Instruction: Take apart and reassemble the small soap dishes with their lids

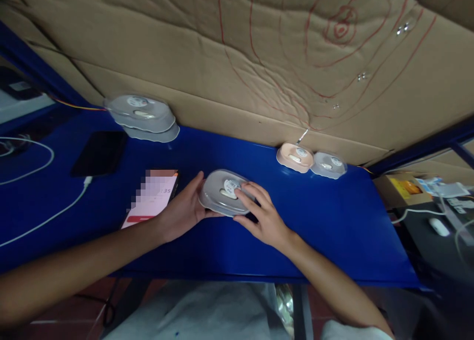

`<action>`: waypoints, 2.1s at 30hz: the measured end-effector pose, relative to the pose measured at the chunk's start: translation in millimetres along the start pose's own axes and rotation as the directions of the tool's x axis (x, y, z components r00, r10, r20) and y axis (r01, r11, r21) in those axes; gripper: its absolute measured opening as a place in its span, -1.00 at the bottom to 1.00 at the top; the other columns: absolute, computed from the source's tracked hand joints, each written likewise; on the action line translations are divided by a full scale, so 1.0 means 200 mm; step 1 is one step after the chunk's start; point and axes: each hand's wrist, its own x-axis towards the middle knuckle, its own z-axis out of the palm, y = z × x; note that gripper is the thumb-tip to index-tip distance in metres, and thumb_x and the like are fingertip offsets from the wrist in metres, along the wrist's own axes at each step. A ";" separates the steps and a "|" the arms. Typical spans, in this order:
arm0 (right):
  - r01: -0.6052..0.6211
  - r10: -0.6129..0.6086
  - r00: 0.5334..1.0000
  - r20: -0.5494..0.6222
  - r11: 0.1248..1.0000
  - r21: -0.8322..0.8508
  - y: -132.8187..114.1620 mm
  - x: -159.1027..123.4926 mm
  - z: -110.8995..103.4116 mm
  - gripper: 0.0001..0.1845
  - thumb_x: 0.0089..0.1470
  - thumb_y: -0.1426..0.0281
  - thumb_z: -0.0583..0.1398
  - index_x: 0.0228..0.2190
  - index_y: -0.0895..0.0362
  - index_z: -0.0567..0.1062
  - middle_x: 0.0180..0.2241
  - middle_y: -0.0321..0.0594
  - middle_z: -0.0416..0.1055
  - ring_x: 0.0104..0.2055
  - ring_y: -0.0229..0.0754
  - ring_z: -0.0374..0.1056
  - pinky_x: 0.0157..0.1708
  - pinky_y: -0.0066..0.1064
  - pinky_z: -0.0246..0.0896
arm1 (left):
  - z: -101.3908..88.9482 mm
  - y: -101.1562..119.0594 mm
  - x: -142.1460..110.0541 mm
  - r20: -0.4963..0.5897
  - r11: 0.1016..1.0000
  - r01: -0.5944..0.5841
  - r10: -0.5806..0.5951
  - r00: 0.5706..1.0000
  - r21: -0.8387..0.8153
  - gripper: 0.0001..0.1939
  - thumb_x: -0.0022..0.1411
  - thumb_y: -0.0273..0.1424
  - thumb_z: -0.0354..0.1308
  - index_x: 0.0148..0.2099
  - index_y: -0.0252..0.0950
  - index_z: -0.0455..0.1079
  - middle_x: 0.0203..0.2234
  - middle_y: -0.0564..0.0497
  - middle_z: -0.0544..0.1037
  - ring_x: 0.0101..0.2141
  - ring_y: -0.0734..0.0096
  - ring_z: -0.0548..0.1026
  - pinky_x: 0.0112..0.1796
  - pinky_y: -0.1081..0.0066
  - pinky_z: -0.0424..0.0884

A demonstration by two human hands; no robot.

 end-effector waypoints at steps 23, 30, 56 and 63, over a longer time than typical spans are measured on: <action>-0.113 0.170 0.977 0.129 0.925 -0.363 0.41 -0.02 -0.27 -0.28 0.30 -0.02 0.21 0.38 -0.13 0.24 0.31 -0.04 0.27 0.46 0.25 0.03 0.37 0.22 -0.01 | 0.00 -0.03 -0.02 0.058 0.965 0.143 -0.159 0.986 0.220 -0.57 0.25 -0.15 0.34 0.08 -0.23 0.47 -0.15 -0.06 0.61 -0.17 0.16 0.57 -0.20 0.19 0.60; -0.225 0.268 0.963 0.027 0.857 -0.464 0.48 0.00 -0.26 -0.30 0.35 -0.01 0.15 0.39 -0.04 0.24 0.38 0.01 0.21 0.44 0.24 0.08 0.34 0.18 0.06 | -0.01 -0.05 -0.02 0.088 0.949 0.161 -0.191 0.978 0.270 -0.52 0.26 -0.16 0.35 0.16 -0.21 0.46 -0.12 -0.08 0.62 -0.19 0.22 0.56 -0.23 0.27 0.57; -0.641 0.697 0.692 -0.186 0.475 -0.602 0.75 -0.90 -1.06 -0.31 0.08 0.36 0.23 0.26 0.13 0.41 0.30 0.36 0.27 0.35 0.41 0.23 0.26 0.21 0.15 | 0.04 -0.03 -0.08 0.106 0.668 -0.119 0.061 0.993 0.734 -0.65 0.28 -0.07 0.28 0.02 -0.12 0.53 0.04 -0.08 0.58 0.16 0.02 0.47 0.11 0.18 0.38; -0.617 0.571 0.762 -0.307 0.495 -0.611 1.06 -0.64 -0.99 -0.25 -0.05 0.55 0.05 0.23 0.37 0.38 0.19 0.42 0.37 0.27 0.28 0.30 0.19 0.13 0.20 | 0.00 -0.05 -0.05 0.187 0.636 -0.196 0.082 0.979 0.746 -0.67 0.34 -0.08 0.24 0.02 -0.15 0.51 -0.01 -0.09 0.57 0.09 0.06 0.51 0.05 0.18 0.41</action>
